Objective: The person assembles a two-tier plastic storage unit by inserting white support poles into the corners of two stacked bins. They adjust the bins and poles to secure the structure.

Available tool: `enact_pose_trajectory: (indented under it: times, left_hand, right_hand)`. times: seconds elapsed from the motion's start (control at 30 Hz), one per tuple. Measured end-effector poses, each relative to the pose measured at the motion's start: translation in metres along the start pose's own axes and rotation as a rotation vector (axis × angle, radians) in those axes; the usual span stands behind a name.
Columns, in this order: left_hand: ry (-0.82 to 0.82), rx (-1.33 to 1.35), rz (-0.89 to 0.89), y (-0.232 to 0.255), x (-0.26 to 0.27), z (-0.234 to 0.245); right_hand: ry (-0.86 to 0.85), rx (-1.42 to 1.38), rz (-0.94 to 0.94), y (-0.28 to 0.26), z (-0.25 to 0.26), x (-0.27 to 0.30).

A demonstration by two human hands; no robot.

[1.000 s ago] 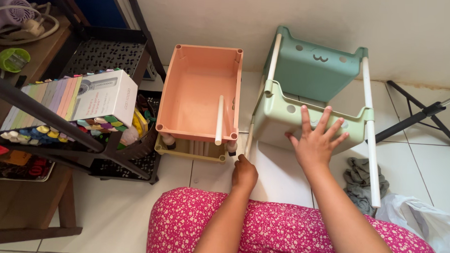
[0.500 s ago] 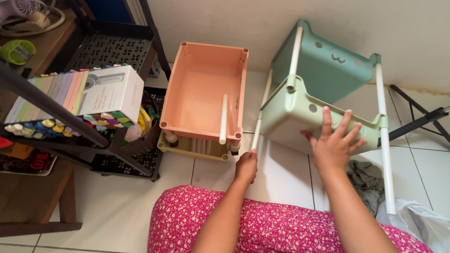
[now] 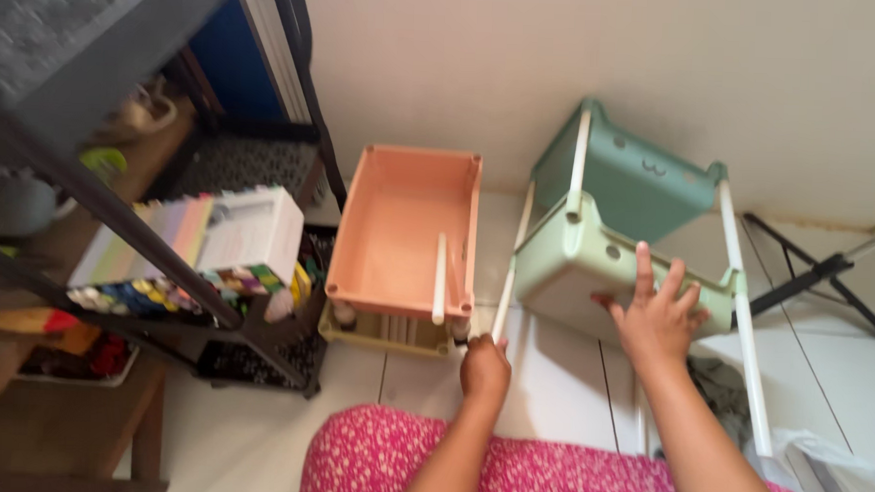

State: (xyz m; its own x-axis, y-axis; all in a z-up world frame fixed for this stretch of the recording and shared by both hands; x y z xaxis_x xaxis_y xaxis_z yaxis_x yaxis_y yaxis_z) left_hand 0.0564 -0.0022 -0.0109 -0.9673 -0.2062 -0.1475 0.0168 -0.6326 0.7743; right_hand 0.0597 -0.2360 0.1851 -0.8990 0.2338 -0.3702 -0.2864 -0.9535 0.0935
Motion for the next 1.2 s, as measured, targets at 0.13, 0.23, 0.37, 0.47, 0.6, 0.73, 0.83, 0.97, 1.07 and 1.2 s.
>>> enact_pose_trajectory:
  times: [0.13,0.23,0.37,0.47,0.6,0.73,0.83,0.97,1.07,1.2]
  left_hand:
    - [-0.122,0.037,0.128,0.001,-0.002,0.002]
    - [-0.174,0.117,0.207,-0.005,-0.003,0.002]
    - [-0.227,0.585,0.400,-0.023,-0.002,-0.016]
    - [-0.500,1.206,0.841,-0.031,0.007,-0.023]
    - [-0.521,1.239,0.853,-0.013,0.008,-0.003]
    - [-0.090,0.393,0.108,0.012,0.001,0.029]
    - [-0.083,0.057,0.047,0.021,0.004,0.032]
    - [-0.120,0.066,0.080,0.023,0.004,0.028]
    - [-0.140,0.142,0.131,0.008,0.002,0.018]
    - [-0.075,0.364,0.116,-0.019,-0.004,-0.001]
  right_hand:
    - [-0.104,0.057,-0.023,-0.003,0.007,-0.003]
    - [-0.137,0.041,-0.041,-0.003,0.014,-0.007]
    - [-0.158,0.035,-0.048,-0.001,0.020,-0.007]
    - [-0.127,0.019,-0.036,0.003,0.023,-0.005]
    - [-0.099,0.014,-0.028,0.007,0.026,-0.004]
    - [-0.080,0.025,-0.040,0.008,0.027,-0.003]
    - [-0.083,0.028,-0.034,0.007,0.026,-0.003]
    - [-0.099,0.050,-0.028,0.003,0.022,-0.004]
    - [-0.108,0.075,-0.015,0.001,0.019,-0.007]
    - [-0.095,0.084,-0.011,0.002,0.017,-0.005]
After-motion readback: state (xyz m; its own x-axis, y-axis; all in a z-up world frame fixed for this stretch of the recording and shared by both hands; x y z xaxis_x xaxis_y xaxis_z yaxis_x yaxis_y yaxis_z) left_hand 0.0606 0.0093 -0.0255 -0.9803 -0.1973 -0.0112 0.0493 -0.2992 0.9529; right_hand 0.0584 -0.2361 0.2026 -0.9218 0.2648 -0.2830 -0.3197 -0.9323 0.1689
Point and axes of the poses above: each hand's wrist, its own x-axis away from the middle knuckle, its own z-axis out of the back of the hand, y = z × x, the point moved 5 cm from there along -x, towards the middle knuckle, and after that the axes turned 8 degrees about x, right-handed, at the moved point
